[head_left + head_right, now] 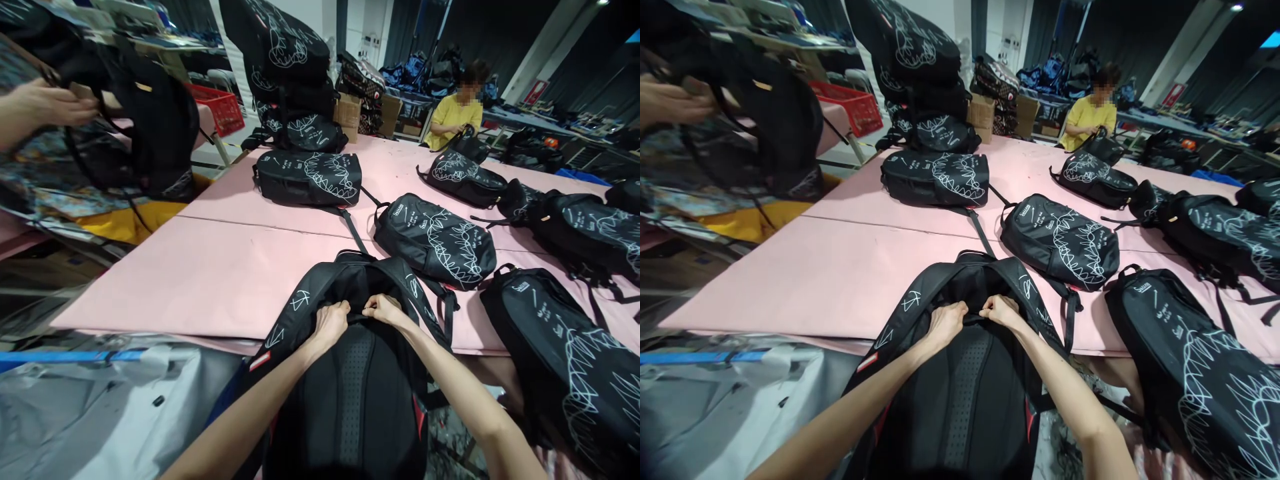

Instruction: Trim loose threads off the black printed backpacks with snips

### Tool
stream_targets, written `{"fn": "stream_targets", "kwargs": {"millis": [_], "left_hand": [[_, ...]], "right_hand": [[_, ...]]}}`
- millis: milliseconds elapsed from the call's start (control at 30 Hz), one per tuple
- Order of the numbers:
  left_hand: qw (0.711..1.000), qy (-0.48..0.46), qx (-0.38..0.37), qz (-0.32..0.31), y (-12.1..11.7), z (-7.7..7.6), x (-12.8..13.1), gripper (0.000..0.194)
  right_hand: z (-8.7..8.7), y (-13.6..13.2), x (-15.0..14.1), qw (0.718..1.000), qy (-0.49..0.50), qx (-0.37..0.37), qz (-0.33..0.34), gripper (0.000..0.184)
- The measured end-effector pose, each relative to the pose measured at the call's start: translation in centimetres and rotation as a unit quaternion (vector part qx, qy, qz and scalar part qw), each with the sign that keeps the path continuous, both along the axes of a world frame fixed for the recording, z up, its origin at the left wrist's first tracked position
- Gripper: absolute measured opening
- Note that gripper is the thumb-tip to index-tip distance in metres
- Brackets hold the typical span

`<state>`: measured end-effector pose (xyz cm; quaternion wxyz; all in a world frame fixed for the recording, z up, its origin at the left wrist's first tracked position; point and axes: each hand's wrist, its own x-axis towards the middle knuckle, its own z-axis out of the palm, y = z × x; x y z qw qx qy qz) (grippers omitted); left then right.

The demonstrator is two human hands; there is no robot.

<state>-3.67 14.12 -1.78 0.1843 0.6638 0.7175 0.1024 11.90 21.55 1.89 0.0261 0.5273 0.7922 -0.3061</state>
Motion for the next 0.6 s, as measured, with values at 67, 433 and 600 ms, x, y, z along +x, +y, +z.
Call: {"fn": "stream_targets", "kwargs": {"millis": [67, 433, 600], "left_hand": [[1.000, 0.001, 0.005, 0.010, -0.2, -0.2, 0.1, 0.025], [1.000, -0.018, 0.019, 0.011, -0.1, -0.6, -0.1, 0.027], [0.999, -0.042, 0.012, 0.014, -0.1, -0.5, 0.0, 0.025]], "right_hand": [[-0.1, 0.0, -0.2, 1.000, -0.005, -0.004, -0.003, 0.015], [0.3, 0.3, -1.9, 0.999, -0.031, -0.039, -0.015, 0.011], [-0.1, -0.1, -2.4, 0.999, -0.026, -0.027, -0.036, 0.006]]}}
